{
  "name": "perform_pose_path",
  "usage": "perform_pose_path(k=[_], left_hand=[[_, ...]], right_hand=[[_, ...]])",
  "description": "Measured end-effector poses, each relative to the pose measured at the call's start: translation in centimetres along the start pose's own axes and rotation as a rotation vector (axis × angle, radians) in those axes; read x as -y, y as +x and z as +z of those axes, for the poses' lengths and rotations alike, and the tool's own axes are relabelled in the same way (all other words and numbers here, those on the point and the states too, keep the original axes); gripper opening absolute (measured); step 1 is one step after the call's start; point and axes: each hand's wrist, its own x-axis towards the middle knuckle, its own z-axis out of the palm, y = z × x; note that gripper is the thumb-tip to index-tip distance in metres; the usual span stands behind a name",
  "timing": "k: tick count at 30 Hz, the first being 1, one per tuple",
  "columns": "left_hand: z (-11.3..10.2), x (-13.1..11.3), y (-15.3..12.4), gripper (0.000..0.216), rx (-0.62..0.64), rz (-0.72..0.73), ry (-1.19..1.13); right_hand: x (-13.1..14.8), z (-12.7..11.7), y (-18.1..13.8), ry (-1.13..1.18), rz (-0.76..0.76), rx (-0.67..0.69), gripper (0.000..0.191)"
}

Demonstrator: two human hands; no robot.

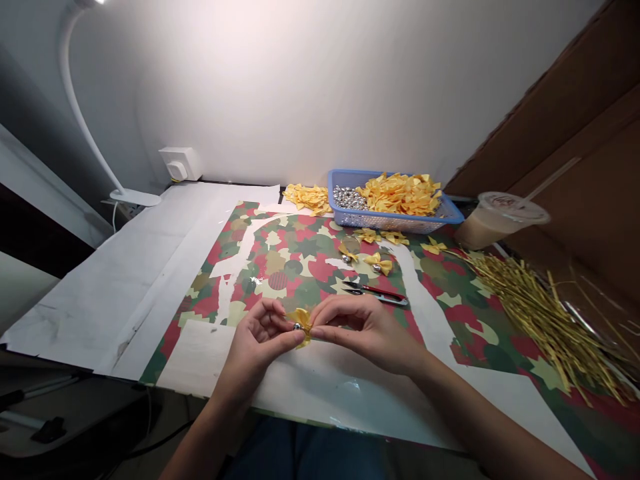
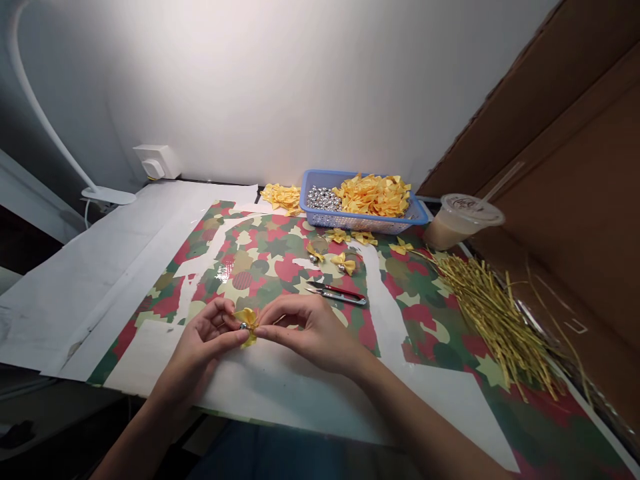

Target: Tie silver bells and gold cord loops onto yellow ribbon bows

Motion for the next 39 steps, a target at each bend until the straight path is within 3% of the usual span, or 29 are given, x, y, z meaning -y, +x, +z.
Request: perform_pose_path(k=[14, 21, 28, 39], left_hand=[[0.8, 0.2, -0.5, 0.041, -0.075, 0.007, -0.127], [0.7, 0.0, -0.5, 0.041, -0.046, 0.006, -0.13], [-0.1, -0.3, -0.2, 0.035, 0.118, -0.034, -0.072], [-0.4, -1.0, -0.6, 0.021, 0.291, -0.033, 0.121]], right_hand=[[0.6, 0.3, -0.2, -0.164, -0.222, -0.005, 0.009], [0.7, 0.1, -0.2, -0.189, -0.334, 0.004, 0.008], [0.5, 0.1, -0.3, -0.045, -0.252, 0.002, 0.006], [0.3, -0.5, -0.2, 0.243, 0.046, 0.143, 0.01]])
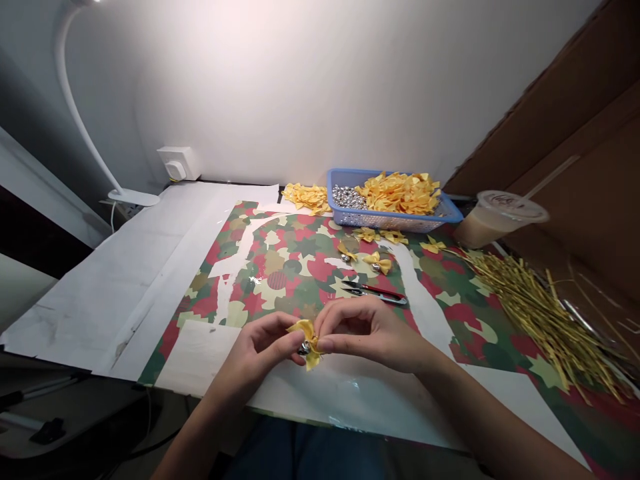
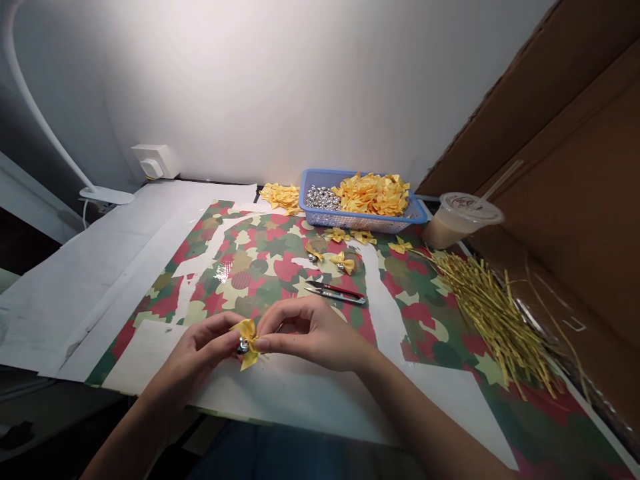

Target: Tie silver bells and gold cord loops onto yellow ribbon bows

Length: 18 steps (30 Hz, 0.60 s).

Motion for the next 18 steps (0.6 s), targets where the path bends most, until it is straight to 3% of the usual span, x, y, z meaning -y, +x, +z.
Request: perform_pose_path(k=[5, 8, 12, 18], left_hand=[[0.3, -0.7, 0.3, 0.017, 0.023, -0.049, 0.022], [0.2, -0.5, 0.3, 0.017, 0.043, -0.066, -0.024], [0.2, 0.0, 0.4, 0.019, 0.061, -0.079, -0.103], [0.6, 0.4, 0.6, 0.02, 0.103, -0.069, -0.199]], right_hand=[[0.2, -0.2, 0.0, 0.021, 0.043, 0.038, 0.011], [0.0, -0.6, 0.1, 0.08, 0.022, -0.061, 0.012], [-0.3, -1.2, 0.4, 0.347, -0.028, -0.205, 0.017], [0.0, -1.3, 0.7, 0.759, 0.006, -0.282, 0.017]])
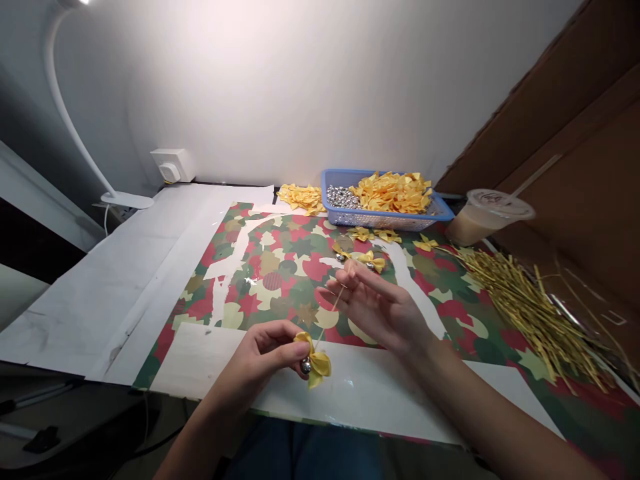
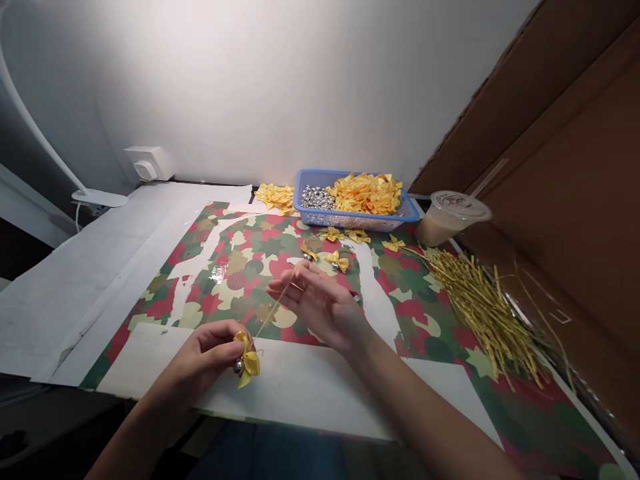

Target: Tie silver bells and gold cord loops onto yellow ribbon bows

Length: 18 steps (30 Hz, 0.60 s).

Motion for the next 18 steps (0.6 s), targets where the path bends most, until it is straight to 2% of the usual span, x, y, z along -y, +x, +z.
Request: perform_pose_path(k=[4, 7, 12, 18], left_hand=[[0.1, 0.2, -0.2, 0.021, 0.035, -0.007, -0.09], [0.0, 0.3, -0.5, 0.021, 0.038, -0.017, -0.103], [0.1, 0.3, -0.5, 0.026, 0.017, -0.033, -0.07], [0.0, 0.6, -0.4, 0.026, 0.055, -0.004, -0.088]], right_hand=[[0.5, -0.1, 0.0, 0.182, -0.004, -0.051, 0.022], [1.0, -0.4, 0.2, 0.223, -0.032, -0.11, 0.025], [1.2, -0.9, 0.7, 0.123, -0.071, -0.186, 0.026], [0.8, -0.8, 0.8, 0.035, -0.067, -0.182, 0.027]])
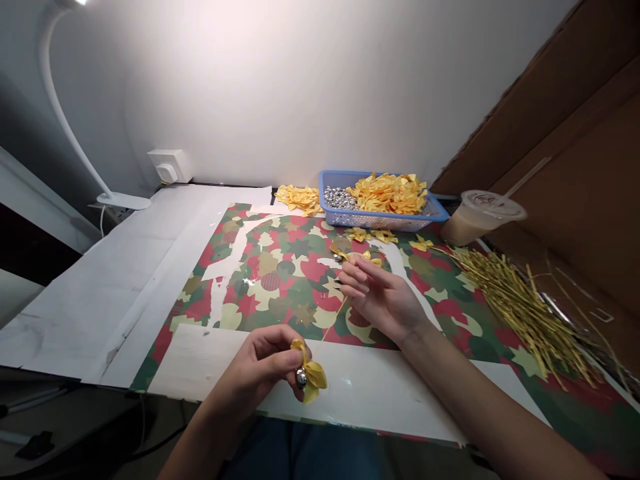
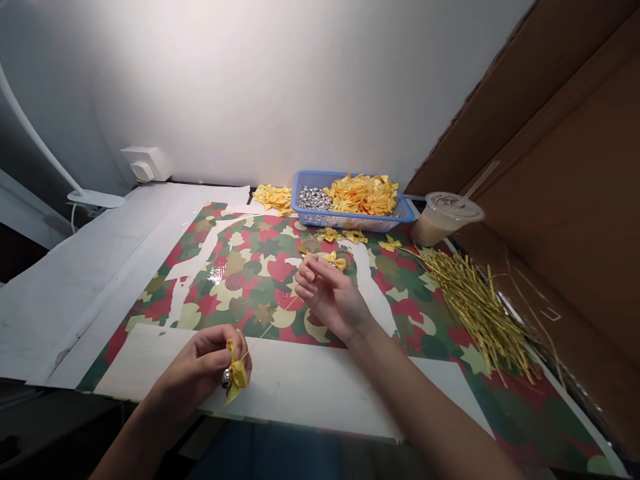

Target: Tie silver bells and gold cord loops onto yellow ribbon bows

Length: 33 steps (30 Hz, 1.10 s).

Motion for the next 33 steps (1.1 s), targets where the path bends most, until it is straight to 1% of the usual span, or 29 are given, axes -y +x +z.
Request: perform_pose_path(k=[4, 7, 9, 11, 15, 19, 25, 27, 29, 31, 33], left_hand=[[-0.1, 0.0, -0.2, 0.026, 0.048, -0.008, -0.075], [0.1, -0.4, -0.2, 0.026, 0.067, -0.014, -0.162], [0.3, -0.8, -0.2, 0.024, 0.038, 0.007, -0.207], [0.4, -1.1, -0.1, 0.023, -0.019, 0.013, -0.229], [0.1, -1.2, 0.0, 0.026, -0.115, 0.009, -0.235], [-0.4, -1.2, -0.1, 0.033, -0.149, 0.04, -0.145], [-0.9, -1.5, -0.4, 0.035, -0.222, 0.016, 0.001], [-0.9, -1.7, -0.5, 0.036, -0.219, 0.02, 0.047], [-0.9, -1.8, -0.7, 0.034, -0.191, 0.01, 0.101], [-0.9, -1.9, -1.0, 0.031, -0.155, -0.003, 0.16], [-0.8, -1.9, -1.2, 0.029, -0.118, -0.015, 0.207]], right_hand=[[-0.1, 0.0, -0.1, 0.015, 0.018, 0.032, 0.025], [-0.1, 0.1, -0.1, 0.008, 0.009, 0.064, 0.025], [0.1, 0.1, -0.1, 0.008, -0.005, 0.066, 0.026], [0.2, 0.0, -0.1, 0.009, -0.018, 0.041, 0.026], [0.4, 0.0, -0.1, 0.024, -0.034, 0.014, 0.024], [0.3, 0.1, -0.1, 0.017, -0.026, 0.009, 0.024], [0.6, 0.1, -0.1, -0.036, -0.033, 0.045, 0.027], [1.1, 0.2, -0.3, -0.09, -0.029, 0.086, 0.027], [1.5, 0.3, -0.9, -0.177, -0.041, 0.151, 0.025], [1.7, 0.4, -1.8, -0.282, -0.05, 0.224, 0.022], [1.7, 0.4, -3.1, -0.381, -0.021, 0.293, 0.021]])
